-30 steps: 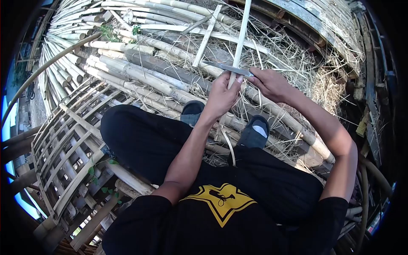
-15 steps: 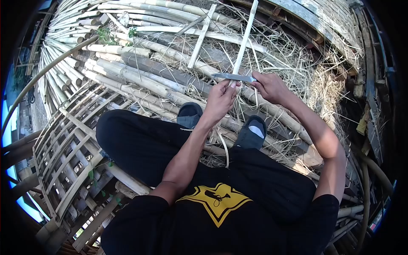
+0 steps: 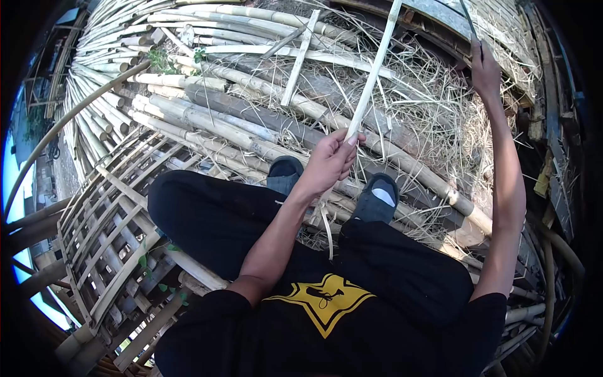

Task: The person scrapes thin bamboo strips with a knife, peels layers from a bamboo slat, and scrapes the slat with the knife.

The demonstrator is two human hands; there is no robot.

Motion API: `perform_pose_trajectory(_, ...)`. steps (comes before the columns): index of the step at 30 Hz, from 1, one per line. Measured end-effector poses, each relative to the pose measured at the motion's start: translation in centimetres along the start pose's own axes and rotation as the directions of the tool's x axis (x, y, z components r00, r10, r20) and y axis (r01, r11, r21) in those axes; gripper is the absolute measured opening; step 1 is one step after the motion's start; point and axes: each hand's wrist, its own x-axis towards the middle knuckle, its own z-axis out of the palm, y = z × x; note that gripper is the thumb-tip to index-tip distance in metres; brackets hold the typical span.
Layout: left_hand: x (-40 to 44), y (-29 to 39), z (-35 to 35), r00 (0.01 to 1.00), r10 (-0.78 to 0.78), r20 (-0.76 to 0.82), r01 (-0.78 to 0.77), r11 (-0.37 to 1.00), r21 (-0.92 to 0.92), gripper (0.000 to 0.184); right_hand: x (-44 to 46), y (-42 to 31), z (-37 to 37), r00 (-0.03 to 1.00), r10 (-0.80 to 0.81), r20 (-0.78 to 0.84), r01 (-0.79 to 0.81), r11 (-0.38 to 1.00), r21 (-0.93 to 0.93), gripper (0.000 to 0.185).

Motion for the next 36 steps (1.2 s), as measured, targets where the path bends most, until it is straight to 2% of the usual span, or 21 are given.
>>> perform_pose_trajectory(1,0.5,-0.2,0.0,0.999,0.036,-0.010,-0.036,0.999,-0.007,0.023,-0.3,-0.3,-0.9,0.990,-0.051,-0.128,0.068,0.989,0.133,0.052)
perform_pose_trajectory(2,1.3,-0.2,0.0,0.997,0.077,-0.006,-0.077,0.997,-0.009,0.023,-1.0,-0.6,-1.2,0.990,-0.049,-0.133,0.066,0.990,0.126,0.052)
perform_pose_trajectory(3,1.4,0.1,0.3,0.997,0.074,-0.010,-0.074,0.997,-0.013,0.024,-2.4,-2.0,-1.4,0.993,0.109,0.053,-0.121,0.898,0.422,0.050)
perform_pose_trajectory(4,1.3,0.1,0.6,0.998,0.061,-0.003,-0.061,0.998,-0.013,0.024,-4.2,-3.7,-1.4,0.940,0.203,0.274,-0.336,0.693,0.638,0.048)
perform_pose_trajectory(5,1.2,0.1,0.9,0.998,0.060,0.005,-0.060,0.998,-0.011,0.024,-5.9,-5.5,-1.1,0.896,0.177,0.407,-0.428,0.591,0.683,0.043)
perform_pose_trajectory(6,1.3,0.1,1.1,0.998,0.066,0.012,-0.066,0.998,-0.011,0.024,-7.4,-7.3,-0.6,0.841,0.127,0.526,-0.515,0.485,0.706,0.039)
perform_pose_trajectory(10,1.4,-0.7,1.9,0.996,-0.043,0.076,0.037,0.996,0.076,0.024,-10.4,-11.5,1.6,0.720,0.095,0.687,-0.638,0.478,0.603,0.039)
perform_pose_trajectory(11,1.3,-0.4,2.1,0.991,-0.080,0.108,0.066,0.990,0.126,0.025,-10.8,-12.7,1.7,0.725,0.067,0.686,-0.635,0.450,0.627,0.035)
perform_pose_trajectory(12,1.3,-0.5,2.3,0.991,-0.077,0.106,0.063,0.989,0.131,0.025,-11.2,-12.7,2.5,0.733,0.071,0.676,-0.638,0.416,0.648,0.030)
perform_pose_trajectory(14,1.5,-0.8,2.9,0.999,0.020,0.048,-0.028,0.986,0.164,0.026,-11.5,-12.6,2.9,0.657,-0.021,0.753,-0.695,0.369,0.617,0.029)
perform_pose_trajectory(16,1.6,-0.7,2.7,0.998,0.063,0.018,-0.065,0.987,0.150,0.028,-12.2,-13.6,2.7,0.629,-0.032,0.777,-0.698,0.418,0.582,0.029)
perform_pose_trajectory(18,1.8,-0.7,1.9,0.998,0.003,0.057,-0.008,0.997,0.073,0.027,-12.7,-13.9,2.6,0.592,-0.039,0.805,-0.700,0.471,0.537,0.029)
perform_pose_trajectory(20,2.1,-0.9,1.4,1.000,0.029,-0.003,-0.029,0.995,0.091,0.025,-13.1,-13.6,3.0,0.716,-0.012,0.698,-0.499,0.691,0.523,0.034)
perform_pose_trajectory(21,2.3,-0.9,1.1,0.996,0.059,-0.061,-0.051,0.992,0.113,0.024,-13.5,-13.3,3.7,0.863,-0.219,0.455,-0.094,0.816,0.571,0.034)
perform_pose_trajectory(22,2.3,-0.9,0.8,0.996,0.064,-0.064,-0.057,0.992,0.114,0.024,-13.6,-12.7,3.7,0.863,-0.225,0.452,-0.088,0.815,0.573,0.034)
perform_pose_trajectory(24,2.5,-1.0,0.5,0.984,0.109,-0.138,-0.099,0.992,0.073,0.022,-14.1,-11.9,2.8,0.723,-0.414,0.553,0.282,0.908,0.311,0.037)
perform_pose_trajectory(25,2.6,-1.1,0.4,0.984,0.109,-0.138,-0.100,0.992,0.072,0.022,-14.5,-11.4,3.1,0.699,-0.531,0.479,0.383,0.844,0.377,0.033)
perform_pose_trajectory(28,2.8,-1.2,0.3,0.952,0.222,-0.212,-0.166,0.953,0.253,0.028,-15.2,-11.5,2.6,0.678,-0.436,0.592,0.285,0.898,0.334,0.031)
perform_pose_trajectory(30,2.7,-1.5,0.1,0.949,0.236,-0.208,-0.185,0.954,0.236,0.030,-15.2,-11.5,2.6,0.672,-0.441,0.595,0.297,0.897,0.329,0.028)
perform_pose_trajectory(32,2.8,-1.7,0.1,0.947,0.251,-0.201,-0.206,0.953,0.220,0.032,-14.9,-10.8,3.4,0.677,-0.496,0.544,0.410,0.868,0.281,0.028)
perform_pose_trajectory(36,3.2,-2.4,-0.2,0.938,0.284,-0.199,-0.223,0.933,0.282,0.030,-13.4,-8.9,4.7,0.656,-0.563,0.503,0.492,0.824,0.281,0.027)
